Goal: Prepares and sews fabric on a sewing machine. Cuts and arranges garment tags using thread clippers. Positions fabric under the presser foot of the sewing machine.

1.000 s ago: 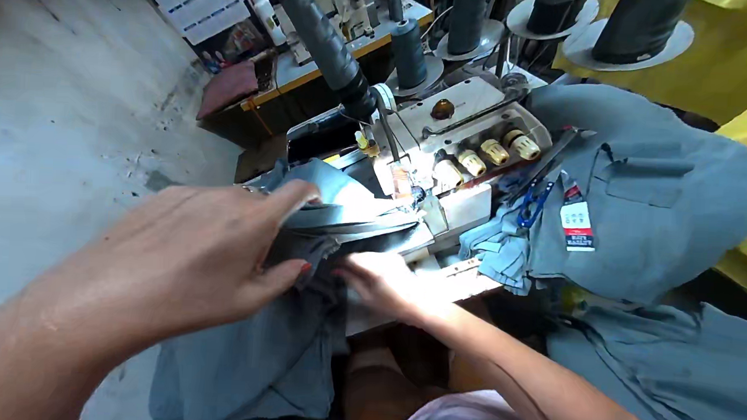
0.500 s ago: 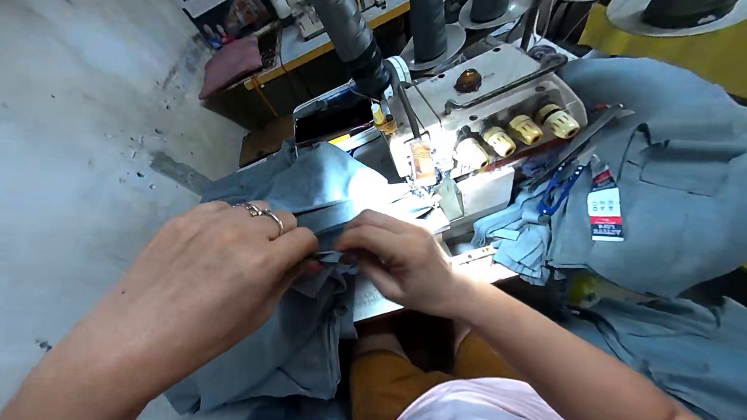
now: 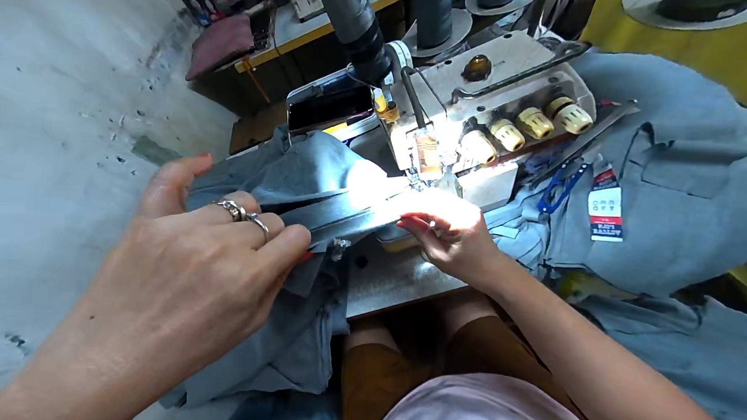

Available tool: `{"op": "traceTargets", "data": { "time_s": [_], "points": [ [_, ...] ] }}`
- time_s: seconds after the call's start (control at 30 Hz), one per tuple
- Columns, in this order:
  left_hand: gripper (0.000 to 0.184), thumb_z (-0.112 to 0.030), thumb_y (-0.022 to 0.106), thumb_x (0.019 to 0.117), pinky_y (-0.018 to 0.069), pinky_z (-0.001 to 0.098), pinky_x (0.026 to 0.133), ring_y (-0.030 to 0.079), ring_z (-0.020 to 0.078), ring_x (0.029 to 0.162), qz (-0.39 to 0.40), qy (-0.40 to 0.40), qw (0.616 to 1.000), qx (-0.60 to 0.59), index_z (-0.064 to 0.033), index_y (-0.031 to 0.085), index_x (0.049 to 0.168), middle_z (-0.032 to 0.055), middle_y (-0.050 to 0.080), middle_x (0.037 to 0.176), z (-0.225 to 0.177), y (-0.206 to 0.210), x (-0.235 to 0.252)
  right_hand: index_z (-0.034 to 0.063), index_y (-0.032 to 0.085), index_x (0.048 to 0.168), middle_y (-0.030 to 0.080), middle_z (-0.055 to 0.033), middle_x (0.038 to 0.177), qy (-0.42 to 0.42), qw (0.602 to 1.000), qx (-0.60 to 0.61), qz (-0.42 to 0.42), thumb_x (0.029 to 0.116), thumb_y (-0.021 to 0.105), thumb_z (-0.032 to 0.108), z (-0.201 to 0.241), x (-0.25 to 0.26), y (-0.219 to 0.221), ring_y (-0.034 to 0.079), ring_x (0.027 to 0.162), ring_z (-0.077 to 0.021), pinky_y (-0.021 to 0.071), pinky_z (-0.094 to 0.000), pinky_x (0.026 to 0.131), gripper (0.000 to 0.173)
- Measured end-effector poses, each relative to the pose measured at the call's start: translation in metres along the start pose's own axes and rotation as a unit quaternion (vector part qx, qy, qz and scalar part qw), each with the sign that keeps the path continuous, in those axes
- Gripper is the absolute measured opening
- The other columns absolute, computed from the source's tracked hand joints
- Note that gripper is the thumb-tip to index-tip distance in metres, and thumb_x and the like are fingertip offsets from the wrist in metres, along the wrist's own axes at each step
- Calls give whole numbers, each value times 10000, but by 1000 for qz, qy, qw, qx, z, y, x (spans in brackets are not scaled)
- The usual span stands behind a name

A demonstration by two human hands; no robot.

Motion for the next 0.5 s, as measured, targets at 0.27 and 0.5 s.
{"op": "traceTargets", "data": {
  "time_s": [0.27,0.5],
  "points": [
    [328,-233,481,1040,331,744,995,676,301,799,-19,-15,1000,-18,-92,717,863,44,600,658,1,4,-7,-4,767,1003,724,-102,881,13,1000,-1,-10,951,650,105,-2,6,5,670,794,-126,543,-221,743,169],
    [334,-219,476,1054,305,703,1059,687,307,862,-26,-21,999,0,-92,708,851,56,617,665,-2,-1,-7,-3,761,933,725,-102,871,30,1000,7,-7,933,666,107,-2,8,5,664,768,-106,536,-210,747,145]
  ]
}}
Point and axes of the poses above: each hand's wrist, its own x-axis towards the middle knuckle, its own y-axis out of the palm, z = x × y, the point moved 2 cm from there along x, towards the middle knuckle
